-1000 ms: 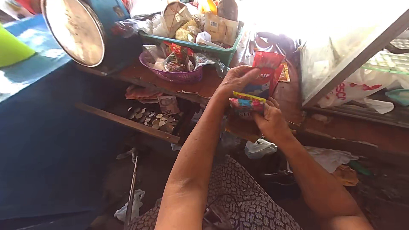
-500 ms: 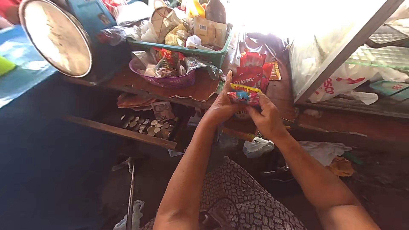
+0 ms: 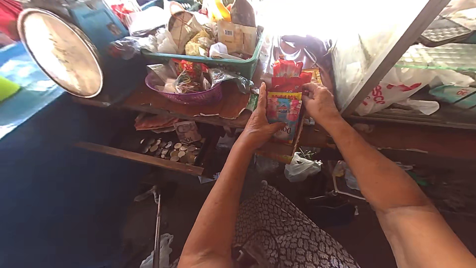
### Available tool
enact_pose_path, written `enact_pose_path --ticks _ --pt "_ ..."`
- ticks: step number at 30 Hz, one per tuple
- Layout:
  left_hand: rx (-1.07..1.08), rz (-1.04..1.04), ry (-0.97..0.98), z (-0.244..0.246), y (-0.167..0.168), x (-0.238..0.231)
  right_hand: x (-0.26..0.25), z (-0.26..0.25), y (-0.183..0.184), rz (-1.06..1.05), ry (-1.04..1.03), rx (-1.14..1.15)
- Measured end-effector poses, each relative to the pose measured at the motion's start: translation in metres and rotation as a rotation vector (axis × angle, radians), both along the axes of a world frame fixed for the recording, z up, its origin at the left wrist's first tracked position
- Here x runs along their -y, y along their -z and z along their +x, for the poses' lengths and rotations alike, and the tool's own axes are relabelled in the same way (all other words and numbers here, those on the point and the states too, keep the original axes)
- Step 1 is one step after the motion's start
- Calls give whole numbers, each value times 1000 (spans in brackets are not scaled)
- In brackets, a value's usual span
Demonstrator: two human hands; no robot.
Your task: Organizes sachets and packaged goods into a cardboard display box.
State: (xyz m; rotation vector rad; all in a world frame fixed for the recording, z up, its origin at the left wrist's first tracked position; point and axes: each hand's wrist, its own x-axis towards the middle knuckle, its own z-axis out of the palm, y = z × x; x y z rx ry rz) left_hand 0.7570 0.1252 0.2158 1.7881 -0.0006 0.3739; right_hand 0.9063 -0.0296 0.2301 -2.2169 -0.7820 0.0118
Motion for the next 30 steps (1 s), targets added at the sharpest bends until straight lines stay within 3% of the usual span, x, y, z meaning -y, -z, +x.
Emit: enact_pose_path --ticks 5,11,17,22,26,30 --pt "17 24 0 0 0 1 -3 1 -9 279 65 -353" --pt "61 159 -38 -4 -1 5 -9 3 -27 328 99 -93" --pt "62 433 -62 8 -2 3 -14 14 -21 650 -67 -126" --pt "1 588 -163 12 1 8 -8 5 -9 739 -77 -81" --pt "-62 508 -139 12 -5 11 -1 -7 0 805 -124 48" --pt "-130 495 -93 11 -7 9 2 -6 12 730 -138 -44"
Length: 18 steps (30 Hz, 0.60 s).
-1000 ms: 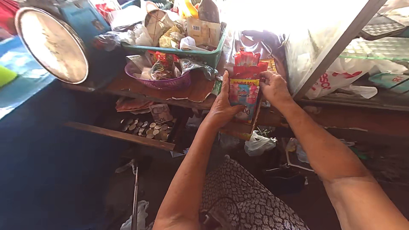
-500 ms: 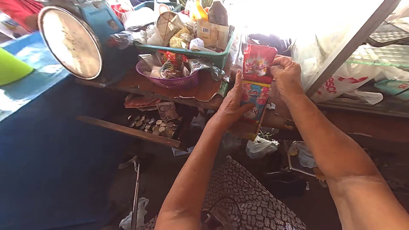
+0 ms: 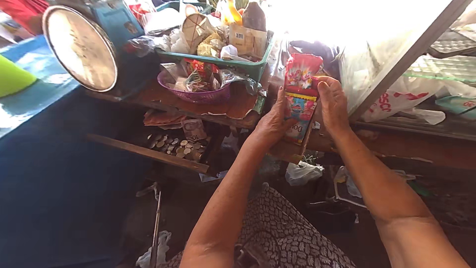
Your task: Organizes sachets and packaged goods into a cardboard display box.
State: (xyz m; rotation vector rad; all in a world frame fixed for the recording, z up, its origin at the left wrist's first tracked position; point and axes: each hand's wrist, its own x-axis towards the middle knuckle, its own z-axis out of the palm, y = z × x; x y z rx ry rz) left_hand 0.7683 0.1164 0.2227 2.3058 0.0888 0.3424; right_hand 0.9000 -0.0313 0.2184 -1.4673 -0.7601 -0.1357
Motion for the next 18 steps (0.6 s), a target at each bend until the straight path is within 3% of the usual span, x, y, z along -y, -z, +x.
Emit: enact_pose_path --ticks 5,9,11,14,18 --pt "47 122 -23 2 6 -3 -2 -14 18 -176 35 161" --pt "42 265 -77 -2 -3 1 -8 -22 19 -184 103 44" --pt "153 370 -168 -15 -8 7 -9 -25 21 -220 195 94" --pt "281 253 -363 -54 -3 30 -12 -32 27 -273 289 74" --pt "315 176 -456 -92 42 63 -8 -59 29 -351 358 82"
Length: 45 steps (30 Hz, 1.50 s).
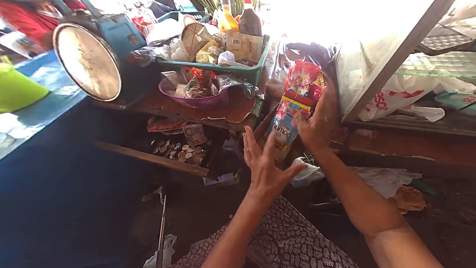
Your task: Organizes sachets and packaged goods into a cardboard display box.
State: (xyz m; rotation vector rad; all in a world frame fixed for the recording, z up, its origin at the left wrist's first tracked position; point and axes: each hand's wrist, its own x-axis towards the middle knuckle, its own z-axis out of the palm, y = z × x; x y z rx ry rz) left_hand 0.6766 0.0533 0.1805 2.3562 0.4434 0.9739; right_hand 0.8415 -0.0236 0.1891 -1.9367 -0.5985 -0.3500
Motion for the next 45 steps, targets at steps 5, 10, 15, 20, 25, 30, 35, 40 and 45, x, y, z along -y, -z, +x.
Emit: enact_pose_path --ticks 5,10,15,20,25,30,35,40,45 --pt "-180 167 -5 -6 -1 -21 20 -1 -10 95 -153 -45" --pt "-574 258 75 -1 -43 -35 25 41 -62 74 -144 10" --pt "-831 330 104 10 -63 -37 11 71 -91 -287 -127 105" --pt "-802 373 152 14 -60 -40 23 54 -94 -315 -90 267" --pt "-805 266 228 20 -62 -46 28 49 -89 -451 -142 70" --pt "-665 224 195 17 -51 -48 27 51 -92 -313 -161 27" --pt "-692 172 195 17 -52 -47 21 47 -106 -364 -209 -23" --pt "-755 190 210 20 -53 -48 17 45 -106 -463 -194 -35" --pt "-848 198 193 22 -61 -46 30 36 -48 -112 -119 258"
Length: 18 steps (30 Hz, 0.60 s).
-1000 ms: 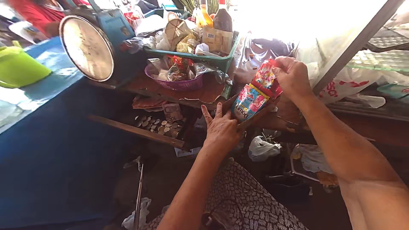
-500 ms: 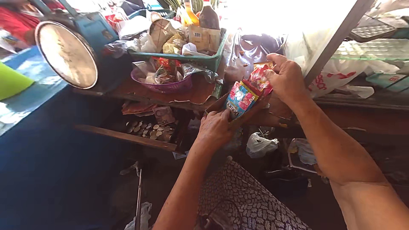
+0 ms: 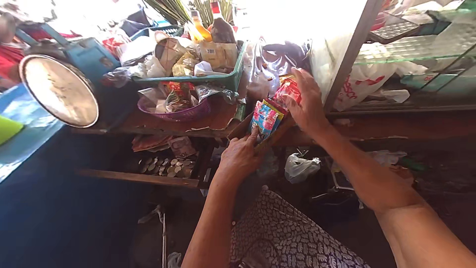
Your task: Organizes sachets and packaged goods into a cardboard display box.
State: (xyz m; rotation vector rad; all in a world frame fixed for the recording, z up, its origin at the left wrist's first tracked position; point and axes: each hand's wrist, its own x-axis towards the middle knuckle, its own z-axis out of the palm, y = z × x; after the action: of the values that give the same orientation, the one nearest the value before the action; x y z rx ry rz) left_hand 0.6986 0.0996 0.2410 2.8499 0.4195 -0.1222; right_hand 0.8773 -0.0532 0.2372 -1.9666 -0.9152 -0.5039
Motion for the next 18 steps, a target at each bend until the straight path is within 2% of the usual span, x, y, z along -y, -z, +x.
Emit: enact_pose_path --ticks 3,9,12,18 --pt "-1 4 -17 -2 1 2 3 -17 34 173 20 -101" --pt "-68 44 -139 -6 -5 28 -9 -29 76 205 -165 -93" --pt "-71 57 -192 -6 -9 38 -13 -30 76 195 -156 -153" --pt "10 105 -227 -6 -3 50 -7 -27 69 223 -121 -448"
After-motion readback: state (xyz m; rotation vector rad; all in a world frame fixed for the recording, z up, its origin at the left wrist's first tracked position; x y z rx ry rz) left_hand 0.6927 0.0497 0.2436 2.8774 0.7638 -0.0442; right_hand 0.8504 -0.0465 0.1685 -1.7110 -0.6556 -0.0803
